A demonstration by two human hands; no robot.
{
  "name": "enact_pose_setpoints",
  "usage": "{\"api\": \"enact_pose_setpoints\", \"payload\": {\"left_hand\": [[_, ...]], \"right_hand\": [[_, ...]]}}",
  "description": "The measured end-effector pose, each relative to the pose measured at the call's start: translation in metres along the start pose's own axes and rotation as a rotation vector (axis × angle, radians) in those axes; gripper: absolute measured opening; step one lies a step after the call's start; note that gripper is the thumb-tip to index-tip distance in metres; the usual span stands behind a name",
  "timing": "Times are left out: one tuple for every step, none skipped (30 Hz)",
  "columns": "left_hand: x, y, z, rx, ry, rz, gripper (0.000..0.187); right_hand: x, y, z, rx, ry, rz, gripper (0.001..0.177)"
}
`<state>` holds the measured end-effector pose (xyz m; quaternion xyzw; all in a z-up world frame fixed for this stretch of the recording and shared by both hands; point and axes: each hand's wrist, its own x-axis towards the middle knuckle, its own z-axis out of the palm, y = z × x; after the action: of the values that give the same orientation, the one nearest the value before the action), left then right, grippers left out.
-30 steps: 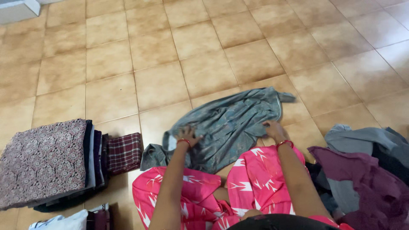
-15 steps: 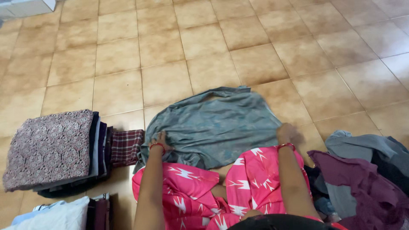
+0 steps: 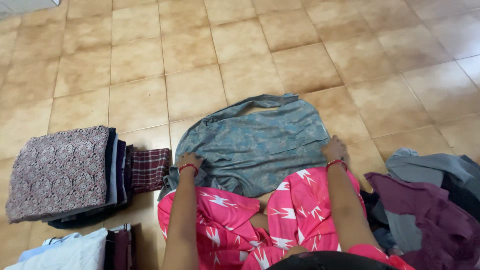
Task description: The person lays a long-sleeved shirt flat on the floor, buttons the front, and then folds the sleeves and body into a compact rectangle.
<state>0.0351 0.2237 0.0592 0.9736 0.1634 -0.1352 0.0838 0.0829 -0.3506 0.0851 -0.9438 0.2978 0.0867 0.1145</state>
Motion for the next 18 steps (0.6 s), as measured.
{"api": "enact_pose_setpoints", "payload": {"left_hand": [[0.001, 0.0, 0.001, -0.021, -0.018, -0.003, 0.06], [0.002, -0.001, 0.003, -0.042, -0.035, -0.006, 0.06], [0.005, 0.0, 0.003, -0.02, -0.077, -0.011, 0.057], [0.008, 0.0, 0.002, 0.002, -0.118, -0.015, 0.053], [0.01, -0.001, 0.002, 0.026, -0.161, -0.02, 0.049], [0.014, 0.001, 0.001, 0.056, -0.241, 0.046, 0.048], [0.018, 0.003, -0.001, 0.088, -0.322, 0.114, 0.047], [0.019, 0.002, -0.001, 0.121, -0.403, 0.183, 0.048], [0.018, 0.001, 0.0, 0.067, -0.466, 0.157, 0.05], [0.016, 0.001, 0.002, 0.014, -0.528, 0.131, 0.053], [0.015, 0.002, 0.005, -0.044, -0.589, 0.105, 0.056], [0.015, 0.002, 0.006, 0.015, -0.507, 0.207, 0.052], [0.017, 0.0, 0.005, 0.071, -0.42, 0.306, 0.048], [0.019, -0.001, 0.006, 0.126, -0.332, 0.405, 0.045], [0.02, -0.002, 0.006, 0.006, -0.229, 0.234, 0.045], [0.023, -0.006, 0.005, -0.112, -0.127, 0.063, 0.045], [0.023, -0.01, 0.005, -0.228, -0.027, -0.114, 0.045], [0.024, -0.014, 0.006, -0.285, 0.059, -0.158, 0.044]], "right_hand": [[0.001, 0.0, 0.001, 0.058, -0.054, -0.011, 0.072], [0.003, 0.001, 0.0, 0.115, -0.108, -0.021, 0.067], [0.007, 0.005, -0.004, 0.174, -0.158, -0.031, 0.062], [0.008, 0.013, -0.007, 0.166, -0.144, 0.002, 0.058], [0.008, 0.017, -0.008, 0.146, -0.142, 0.041, 0.056], [0.008, 0.022, -0.009, 0.113, -0.129, 0.083, 0.054], [0.008, 0.024, -0.009, 0.049, -0.112, 0.13, 0.053], [0.01, 0.021, -0.008, -0.017, -0.097, 0.167, 0.051], [0.01, 0.021, -0.008, -0.066, -0.076, 0.202, 0.049], [0.01, 0.018, -0.006, -0.089, -0.009, 0.199, 0.048], [0.012, 0.015, -0.005, -0.108, 0.062, 0.175, 0.046], [0.011, 0.011, -0.002, -0.17, 0.154, 0.166, 0.049], [0.01, 0.008, 0.001, -0.15, 0.16, 0.108, 0.055], [0.01, 0.004, 0.003, -0.131, 0.164, 0.049, 0.061], [0.011, 0.002, 0.005, -0.114, 0.166, -0.013, 0.067], [0.013, 0.001, 0.006, -0.053, 0.211, -0.072, 0.067], [0.013, -0.001, 0.01, 0.007, 0.251, -0.132, 0.067], [0.015, -0.002, 0.012, 0.067, 0.291, -0.191, 0.067]]}}
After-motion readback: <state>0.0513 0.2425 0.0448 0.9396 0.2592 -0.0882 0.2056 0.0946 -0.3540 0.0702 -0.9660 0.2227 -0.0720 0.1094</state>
